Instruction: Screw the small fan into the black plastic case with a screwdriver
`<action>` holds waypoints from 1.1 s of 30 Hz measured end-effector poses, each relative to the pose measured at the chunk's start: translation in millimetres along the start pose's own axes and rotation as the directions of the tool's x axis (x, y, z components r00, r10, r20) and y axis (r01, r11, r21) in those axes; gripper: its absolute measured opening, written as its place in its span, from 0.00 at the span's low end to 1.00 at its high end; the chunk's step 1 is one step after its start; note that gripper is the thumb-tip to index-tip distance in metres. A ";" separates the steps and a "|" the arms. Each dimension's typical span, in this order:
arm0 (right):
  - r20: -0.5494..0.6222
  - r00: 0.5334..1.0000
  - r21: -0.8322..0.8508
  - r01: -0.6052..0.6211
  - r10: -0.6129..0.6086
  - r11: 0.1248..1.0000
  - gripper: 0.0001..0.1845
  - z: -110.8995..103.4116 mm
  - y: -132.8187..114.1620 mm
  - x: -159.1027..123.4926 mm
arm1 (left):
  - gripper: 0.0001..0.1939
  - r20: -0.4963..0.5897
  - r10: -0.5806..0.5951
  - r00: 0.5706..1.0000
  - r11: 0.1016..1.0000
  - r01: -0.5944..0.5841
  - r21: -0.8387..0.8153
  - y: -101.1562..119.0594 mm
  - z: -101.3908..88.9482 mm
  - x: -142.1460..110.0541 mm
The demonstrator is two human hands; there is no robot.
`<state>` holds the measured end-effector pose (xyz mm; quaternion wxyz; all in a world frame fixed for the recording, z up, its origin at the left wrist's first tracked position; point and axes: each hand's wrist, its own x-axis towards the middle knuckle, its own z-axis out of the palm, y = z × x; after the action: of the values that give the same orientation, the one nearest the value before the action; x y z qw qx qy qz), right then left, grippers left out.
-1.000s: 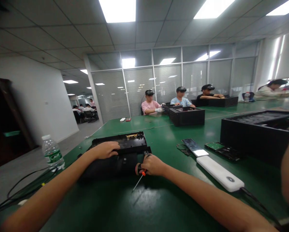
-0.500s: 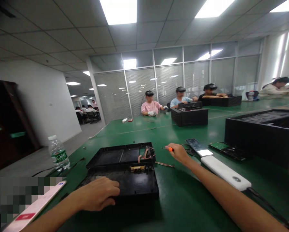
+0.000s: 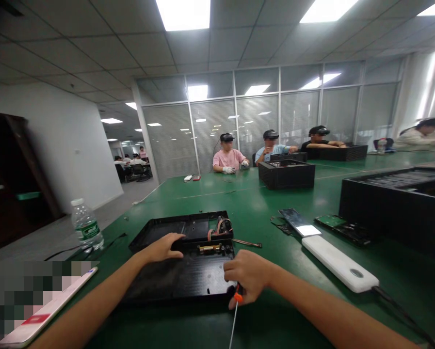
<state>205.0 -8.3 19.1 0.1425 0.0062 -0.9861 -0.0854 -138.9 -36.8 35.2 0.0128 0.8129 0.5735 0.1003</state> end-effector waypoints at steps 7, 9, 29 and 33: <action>-0.055 0.996 -0.105 0.068 -0.074 0.992 0.21 16.9 -5.4 2.5 | 0.18 -0.080 0.080 0.994 0.997 -0.077 0.029 -34.4 14.8 4.4; -0.057 0.996 -0.110 0.066 -0.072 0.992 0.21 14.9 -6.4 4.5 | 0.18 -0.065 0.078 0.995 0.996 -0.076 0.038 -41.4 13.6 8.0; -0.034 0.999 -0.149 0.023 -0.028 0.989 0.25 18.2 15.1 9.5 | 0.09 0.047 0.508 0.860 0.767 -0.477 0.429 78.9 30.4 81.8; -0.031 0.999 -0.138 0.023 -0.027 0.990 0.25 19.4 16.4 9.1 | 0.11 0.044 0.538 0.842 0.734 -0.493 0.466 87.2 38.8 84.3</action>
<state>191.0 10.8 6.2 0.1577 0.0102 -0.9752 -0.1547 -23.8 15.8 21.5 -0.2353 0.9133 0.3325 -0.0007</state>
